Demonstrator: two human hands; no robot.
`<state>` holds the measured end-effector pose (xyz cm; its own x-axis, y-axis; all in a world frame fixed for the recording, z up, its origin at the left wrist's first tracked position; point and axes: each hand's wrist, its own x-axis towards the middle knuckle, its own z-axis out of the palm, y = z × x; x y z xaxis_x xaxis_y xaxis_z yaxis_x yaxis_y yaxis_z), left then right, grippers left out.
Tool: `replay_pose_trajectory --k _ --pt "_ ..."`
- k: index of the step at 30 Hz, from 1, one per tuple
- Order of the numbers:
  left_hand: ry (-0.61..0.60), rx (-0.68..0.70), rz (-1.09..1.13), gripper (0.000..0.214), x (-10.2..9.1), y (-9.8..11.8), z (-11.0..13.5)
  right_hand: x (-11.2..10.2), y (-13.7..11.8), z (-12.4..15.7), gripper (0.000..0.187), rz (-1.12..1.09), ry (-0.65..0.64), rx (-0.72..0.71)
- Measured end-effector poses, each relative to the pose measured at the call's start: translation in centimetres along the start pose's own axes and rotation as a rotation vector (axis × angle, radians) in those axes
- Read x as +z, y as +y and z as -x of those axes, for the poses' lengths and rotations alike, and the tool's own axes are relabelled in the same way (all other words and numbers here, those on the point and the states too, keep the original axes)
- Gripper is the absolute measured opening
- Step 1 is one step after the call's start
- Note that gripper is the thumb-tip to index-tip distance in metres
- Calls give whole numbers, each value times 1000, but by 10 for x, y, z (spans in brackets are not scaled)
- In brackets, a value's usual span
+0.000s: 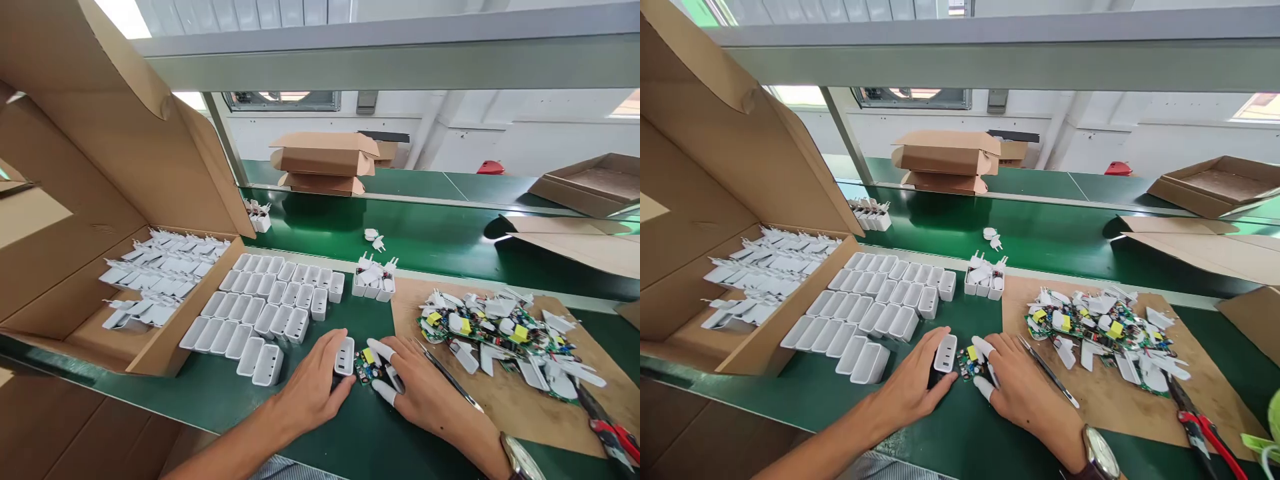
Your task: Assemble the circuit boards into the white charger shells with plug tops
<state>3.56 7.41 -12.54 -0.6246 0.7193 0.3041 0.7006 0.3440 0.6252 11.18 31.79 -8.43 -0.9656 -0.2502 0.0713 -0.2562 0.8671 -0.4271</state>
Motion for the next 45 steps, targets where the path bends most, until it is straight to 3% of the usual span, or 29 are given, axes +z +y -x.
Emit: replay_pose_trajectory --k 5,8,10,13,17,20,23,27,31,34,39,42,45 --pt "4 -13 -16 72 3 -2 -1 1 2 5 60 -24 -7 -76" --pt "9 21 -60 74 -1 4 1 0 1 4 53 -45 32 -37" --pt "4 102 -122 75 -14 16 1 0 1 0 51 -51 99 -29" --pt "3 286 -207 60 -51 42 -9 3 0 -8 52 -28 219 -65" --pt "24 393 -270 40 -103 63 -59 14 -3 -16 30 49 279 -75" --pt "3 355 -281 34 -118 49 -123 28 -7 -15 33 93 250 -39" --pt "-103 106 -232 31 -110 17 -190 42 -9 -11 43 155 200 1" --pt "-149 -22 -238 27 -80 -19 -256 49 -8 -8 36 216 127 20" --pt "-213 -105 -204 25 -52 -32 -287 46 -4 -12 34 213 65 13" --pt "-236 -173 -159 29 -44 -33 -301 46 0 -15 34 203 50 -2" --pt "-242 -189 16 44 -37 -9 -319 47 3 -17 30 189 81 -23" --pt "-287 -95 157 58 -19 27 -311 46 1 -16 29 173 105 -25" --pt "-366 43 250 55 7 70 -289 44 -1 -14 33 183 81 1"
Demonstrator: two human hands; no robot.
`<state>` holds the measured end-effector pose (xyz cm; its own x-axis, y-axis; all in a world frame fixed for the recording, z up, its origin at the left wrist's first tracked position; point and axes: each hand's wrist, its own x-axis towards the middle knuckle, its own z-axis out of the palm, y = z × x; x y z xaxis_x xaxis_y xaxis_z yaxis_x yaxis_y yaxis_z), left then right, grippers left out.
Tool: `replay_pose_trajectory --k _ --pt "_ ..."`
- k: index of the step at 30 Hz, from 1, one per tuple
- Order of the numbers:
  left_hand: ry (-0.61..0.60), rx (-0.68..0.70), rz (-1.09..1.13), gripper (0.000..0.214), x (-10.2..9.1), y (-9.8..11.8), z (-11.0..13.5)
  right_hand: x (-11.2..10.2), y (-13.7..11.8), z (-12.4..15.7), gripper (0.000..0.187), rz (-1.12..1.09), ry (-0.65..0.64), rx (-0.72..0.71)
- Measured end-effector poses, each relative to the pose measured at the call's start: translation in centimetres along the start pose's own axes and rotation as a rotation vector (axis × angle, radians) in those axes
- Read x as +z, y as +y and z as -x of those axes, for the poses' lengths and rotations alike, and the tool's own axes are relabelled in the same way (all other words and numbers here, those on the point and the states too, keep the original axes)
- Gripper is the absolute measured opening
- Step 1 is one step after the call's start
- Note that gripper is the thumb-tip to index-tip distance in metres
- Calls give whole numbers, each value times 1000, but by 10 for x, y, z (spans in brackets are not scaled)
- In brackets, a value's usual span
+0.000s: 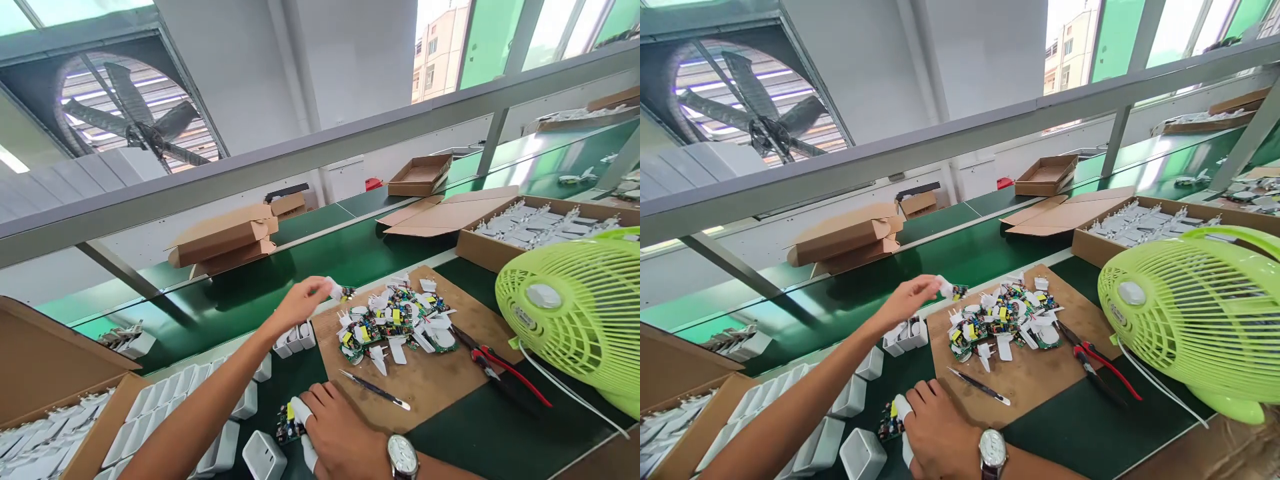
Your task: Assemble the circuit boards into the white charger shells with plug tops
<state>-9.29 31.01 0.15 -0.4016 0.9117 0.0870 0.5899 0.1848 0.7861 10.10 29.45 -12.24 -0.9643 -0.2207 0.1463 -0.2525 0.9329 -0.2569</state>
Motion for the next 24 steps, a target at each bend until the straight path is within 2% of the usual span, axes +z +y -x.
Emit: replay_pose_trajectory --k 2,4,6,8,12,15,17,19,21,24 --pt "-79 80 21 51 25 20 9 -2 -1 1 36 6 -5 17" --pt "-215 181 -17 47 39 34 17 -4 -3 1 38 -1 6 41" --pt "-351 295 -99 42 39 42 26 -8 -5 2 39 -23 5 60" --pt "-410 362 -152 37 28 46 36 -12 -6 2 39 -44 -19 76" --pt "-276 346 -149 37 -17 53 81 -19 -8 1 39 -72 -60 86" --pt "-135 280 -219 41 -47 56 137 -19 -8 1 37 -114 12 81" --pt "-44 161 -310 44 -51 48 181 -16 -8 3 42 -158 82 66" --pt "54 39 -408 49 -41 29 224 -12 -8 6 47 -187 146 51" --pt "132 -57 -471 58 -17 3 259 -8 -7 8 48 -204 210 39" --pt "245 -127 -463 80 27 -31 289 -5 -4 7 47 -243 322 16"
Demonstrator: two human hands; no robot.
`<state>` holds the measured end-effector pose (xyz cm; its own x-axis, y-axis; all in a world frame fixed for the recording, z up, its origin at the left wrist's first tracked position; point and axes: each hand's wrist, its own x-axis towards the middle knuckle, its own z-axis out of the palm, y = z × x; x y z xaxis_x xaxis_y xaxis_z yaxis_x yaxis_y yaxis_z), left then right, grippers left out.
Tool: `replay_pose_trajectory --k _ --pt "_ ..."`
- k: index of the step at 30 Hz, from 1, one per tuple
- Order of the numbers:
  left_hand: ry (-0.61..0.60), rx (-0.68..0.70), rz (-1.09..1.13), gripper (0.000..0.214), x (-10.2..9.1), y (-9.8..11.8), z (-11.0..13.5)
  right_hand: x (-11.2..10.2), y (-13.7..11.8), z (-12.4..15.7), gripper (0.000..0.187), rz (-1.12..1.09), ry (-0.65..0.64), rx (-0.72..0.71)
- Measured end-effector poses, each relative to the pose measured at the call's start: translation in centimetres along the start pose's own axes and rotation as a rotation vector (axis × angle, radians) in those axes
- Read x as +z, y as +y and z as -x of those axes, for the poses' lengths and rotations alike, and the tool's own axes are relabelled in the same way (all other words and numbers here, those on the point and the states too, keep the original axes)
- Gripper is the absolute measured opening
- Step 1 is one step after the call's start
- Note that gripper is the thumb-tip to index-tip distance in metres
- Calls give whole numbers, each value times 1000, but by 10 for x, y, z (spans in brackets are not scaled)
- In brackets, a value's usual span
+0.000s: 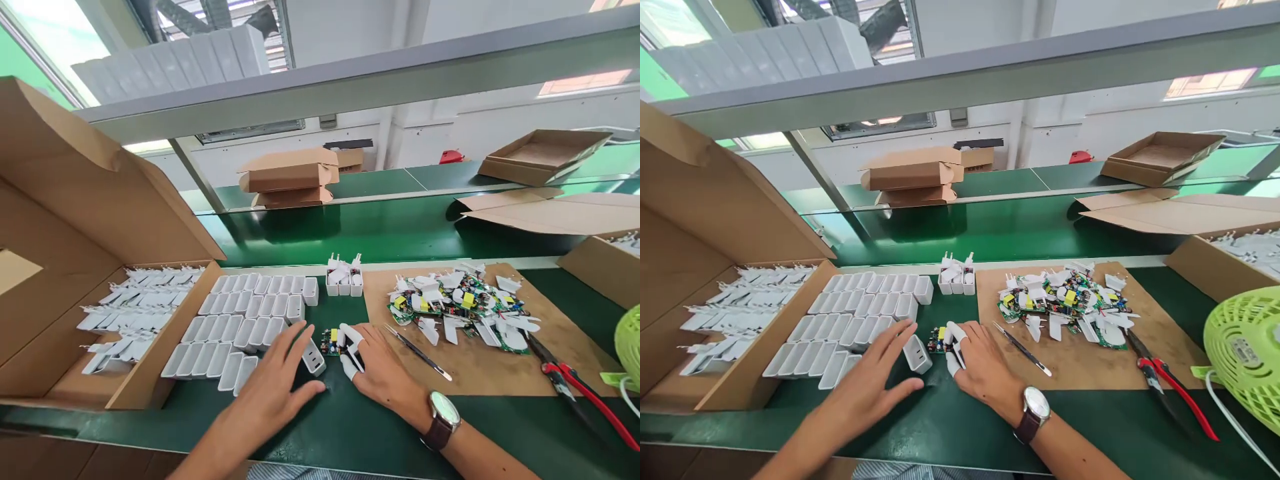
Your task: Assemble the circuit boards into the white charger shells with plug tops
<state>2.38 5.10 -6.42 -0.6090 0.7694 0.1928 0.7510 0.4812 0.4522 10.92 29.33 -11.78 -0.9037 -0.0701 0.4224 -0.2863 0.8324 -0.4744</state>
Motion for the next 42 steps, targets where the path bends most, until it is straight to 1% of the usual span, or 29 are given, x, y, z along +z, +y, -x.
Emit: replay_pose_trajectory --k 2,3,5,7,9,11,13,18,22,27,29,33,38,42 --pt "38 -67 79 84 25 -1 9 -4 1 -4 45 8 78 -10" --pt "49 -93 132 84 34 0 10 -8 1 -7 44 30 115 -7" --pt "51 -114 246 83 45 3 7 -20 -3 -13 44 83 188 -13" --pt "30 -120 359 85 50 4 2 -35 -10 -16 45 108 254 -31" --pt "6 -132 459 91 53 4 -2 -50 -19 -13 48 89 263 -52" --pt "4 -138 530 94 56 4 -2 -60 -27 -6 50 59 218 -60" --pt "10 -113 566 92 58 4 -1 -64 -33 3 53 62 173 -82" --pt "54 -32 560 88 61 3 6 -61 -38 15 60 99 132 -121" --pt "94 54 538 89 60 2 8 -55 -43 17 61 118 55 -165" --pt "153 132 487 90 60 3 7 -51 -48 16 65 186 34 -220" --pt "170 148 471 91 61 3 6 -52 -49 14 66 198 19 -225" --pt "166 168 466 91 61 2 6 -53 -54 8 68 245 -1 -237" --pt "164 158 465 88 60 2 6 -54 -58 4 67 295 -41 -210" --pt "161 157 460 87 61 1 6 -54 -58 3 66 313 -47 -214"
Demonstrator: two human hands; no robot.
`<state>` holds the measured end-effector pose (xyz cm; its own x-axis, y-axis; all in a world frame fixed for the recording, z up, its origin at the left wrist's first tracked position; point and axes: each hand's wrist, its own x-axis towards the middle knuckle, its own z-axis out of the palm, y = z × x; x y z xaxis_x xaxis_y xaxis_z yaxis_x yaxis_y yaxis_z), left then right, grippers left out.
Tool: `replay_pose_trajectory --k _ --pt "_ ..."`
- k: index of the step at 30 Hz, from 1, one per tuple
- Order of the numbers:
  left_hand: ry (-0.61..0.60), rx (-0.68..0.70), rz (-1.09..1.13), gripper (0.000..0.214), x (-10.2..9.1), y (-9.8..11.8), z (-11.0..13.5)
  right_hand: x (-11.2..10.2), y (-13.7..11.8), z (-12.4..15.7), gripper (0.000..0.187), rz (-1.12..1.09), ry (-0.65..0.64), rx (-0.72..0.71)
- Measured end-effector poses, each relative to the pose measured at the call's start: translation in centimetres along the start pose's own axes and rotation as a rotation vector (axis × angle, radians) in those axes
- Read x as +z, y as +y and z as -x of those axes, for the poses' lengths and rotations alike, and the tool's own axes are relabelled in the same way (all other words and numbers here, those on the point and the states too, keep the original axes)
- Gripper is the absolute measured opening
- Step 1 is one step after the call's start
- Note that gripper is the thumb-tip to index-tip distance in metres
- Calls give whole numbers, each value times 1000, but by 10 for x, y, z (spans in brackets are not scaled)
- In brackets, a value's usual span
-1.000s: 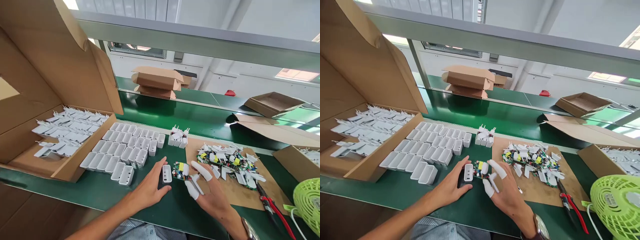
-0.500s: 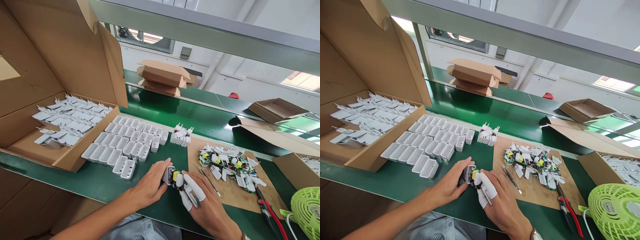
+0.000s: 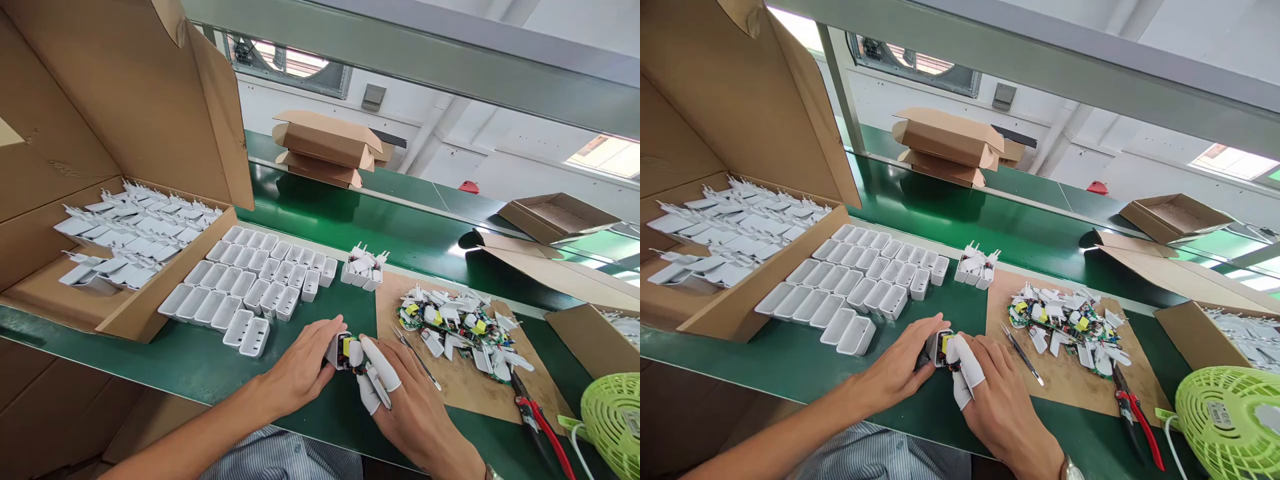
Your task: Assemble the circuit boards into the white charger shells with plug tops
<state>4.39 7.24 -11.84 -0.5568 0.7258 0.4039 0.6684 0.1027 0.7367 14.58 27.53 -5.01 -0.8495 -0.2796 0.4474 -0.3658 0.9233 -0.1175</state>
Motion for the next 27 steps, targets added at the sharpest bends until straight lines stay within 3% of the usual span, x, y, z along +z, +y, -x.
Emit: replay_pose_trajectory --k 27 --pt "56 28 -55 81 0 -2 -2 -9 4 -14 69 -1 -91 -35"
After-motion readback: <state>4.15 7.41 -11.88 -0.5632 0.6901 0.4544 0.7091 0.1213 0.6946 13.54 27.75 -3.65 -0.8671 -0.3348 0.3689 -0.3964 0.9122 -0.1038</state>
